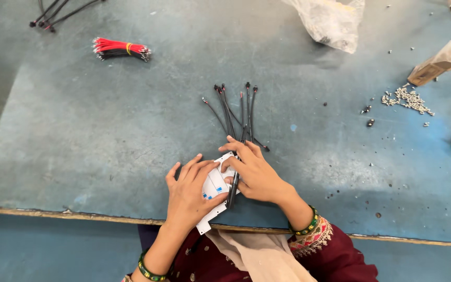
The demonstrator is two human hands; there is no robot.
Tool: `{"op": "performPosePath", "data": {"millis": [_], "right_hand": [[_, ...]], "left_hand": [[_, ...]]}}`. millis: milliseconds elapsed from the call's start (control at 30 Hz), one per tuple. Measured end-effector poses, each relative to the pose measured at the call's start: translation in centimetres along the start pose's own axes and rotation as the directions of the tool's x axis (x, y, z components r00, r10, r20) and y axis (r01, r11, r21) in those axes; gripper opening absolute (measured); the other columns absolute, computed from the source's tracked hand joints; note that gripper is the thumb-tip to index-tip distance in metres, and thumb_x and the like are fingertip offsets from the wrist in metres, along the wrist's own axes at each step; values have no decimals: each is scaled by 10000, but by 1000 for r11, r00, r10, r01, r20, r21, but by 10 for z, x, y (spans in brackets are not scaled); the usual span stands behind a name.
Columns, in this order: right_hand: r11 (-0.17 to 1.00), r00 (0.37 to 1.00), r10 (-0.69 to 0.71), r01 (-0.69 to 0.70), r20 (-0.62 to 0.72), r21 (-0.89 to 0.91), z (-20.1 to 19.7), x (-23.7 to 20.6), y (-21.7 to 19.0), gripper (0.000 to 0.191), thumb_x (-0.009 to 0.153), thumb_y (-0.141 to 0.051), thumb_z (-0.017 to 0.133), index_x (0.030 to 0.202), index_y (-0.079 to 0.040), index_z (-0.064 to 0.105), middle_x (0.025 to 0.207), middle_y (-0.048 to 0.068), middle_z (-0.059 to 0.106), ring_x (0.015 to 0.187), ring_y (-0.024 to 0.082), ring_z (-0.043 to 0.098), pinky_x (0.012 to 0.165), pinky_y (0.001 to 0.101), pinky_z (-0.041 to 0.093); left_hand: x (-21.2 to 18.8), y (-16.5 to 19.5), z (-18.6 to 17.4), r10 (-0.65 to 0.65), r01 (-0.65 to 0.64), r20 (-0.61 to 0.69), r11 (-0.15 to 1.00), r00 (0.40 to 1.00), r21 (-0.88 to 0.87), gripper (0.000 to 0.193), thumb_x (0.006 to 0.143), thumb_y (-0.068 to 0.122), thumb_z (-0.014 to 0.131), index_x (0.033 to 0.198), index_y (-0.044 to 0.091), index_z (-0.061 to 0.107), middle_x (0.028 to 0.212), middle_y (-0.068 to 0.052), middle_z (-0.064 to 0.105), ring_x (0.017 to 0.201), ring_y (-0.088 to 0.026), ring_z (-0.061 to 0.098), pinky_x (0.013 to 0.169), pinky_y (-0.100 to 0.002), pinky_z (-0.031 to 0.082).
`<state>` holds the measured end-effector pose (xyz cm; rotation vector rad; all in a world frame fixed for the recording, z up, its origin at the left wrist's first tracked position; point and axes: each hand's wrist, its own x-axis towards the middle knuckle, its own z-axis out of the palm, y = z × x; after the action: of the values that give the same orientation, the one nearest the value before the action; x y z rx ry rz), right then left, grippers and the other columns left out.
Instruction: The person sits at a workbench and uses a black marker to write on small white rectangular boxes, working through them one at a time. They move finished boxes aside, pick up the next box, and at the end pick up a cloth from the table.
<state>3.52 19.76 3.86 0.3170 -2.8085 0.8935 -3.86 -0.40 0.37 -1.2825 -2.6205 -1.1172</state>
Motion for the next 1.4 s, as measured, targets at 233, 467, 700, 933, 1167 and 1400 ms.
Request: {"op": "performPosePath", "data": {"millis": [233, 467, 700, 933, 1167, 1400], "right_hand": [[998, 998, 4, 0, 57, -63, 3, 1, 6, 182, 846, -86, 684, 1008, -154, 635, 1404, 78, 542, 1491, 329, 404, 1181, 587, 256], [996, 998, -11, 16, -66, 89, 2, -4, 10, 159, 876, -79, 716, 1006, -136, 646, 1439, 117, 507, 1503, 381, 357, 1166, 535, 283], [925, 981, 75, -1, -178, 380, -5, -5, 18, 190, 913, -94, 740, 1081, -62, 656, 1405, 134, 512, 1490, 346, 432, 1194, 462, 391], [932, 928, 127, 10, -351, 362, -6, -11, 18, 175, 946, -148, 744, 1049, -29, 665, 1291, 133, 585, 1341, 338, 627, 1089, 413, 512], [919, 849, 173, 44, -499, 392, -8, -15, 17, 248, 989, -235, 744, 1066, -18, 653, 1208, 134, 601, 1225, 332, 702, 1020, 393, 568], [884, 794, 179, 130, -581, 449, -7, -20, 22, 520, 1056, -522, 610, 1140, -9, 607, 1213, 113, 594, 1124, 287, 734, 942, 337, 567]], "left_hand": [[1, -1, 0, 30, -30, -11, 1000, 999, 1, 741, 656, 432, 869, 1303, 161, 631, 1291, -17, 645, 1370, -247, 491, 1130, -581, 225], [0, 4, -1, 22, -21, -17, 1000, 1000, 20, 690, 711, 482, 837, 1283, 151, 641, 1307, -21, 638, 1372, -266, 469, 1133, -594, 185], [3, 5, -16, 109, -99, -93, 990, 990, 103, 226, 897, 286, 730, 1109, 208, 717, 1209, 40, 659, 1372, -231, 493, 1160, -574, 147], [34, 0, -17, 389, -383, 37, 879, 920, 283, 71, 844, 228, 756, 862, 184, 703, 959, 36, 641, 1215, -161, 598, 1204, -543, 171], [55, 12, -17, 431, -531, 310, 697, 848, 482, 75, 813, 175, 767, 776, 200, 707, 862, 50, 626, 1068, -142, 622, 1259, -524, 204], [55, -6, -56, 227, -252, 225, 964, 947, 86, 249, 827, 339, 791, 1022, 191, 746, 1046, 5, 685, 1152, -205, 611, 1162, -546, 217]]}}
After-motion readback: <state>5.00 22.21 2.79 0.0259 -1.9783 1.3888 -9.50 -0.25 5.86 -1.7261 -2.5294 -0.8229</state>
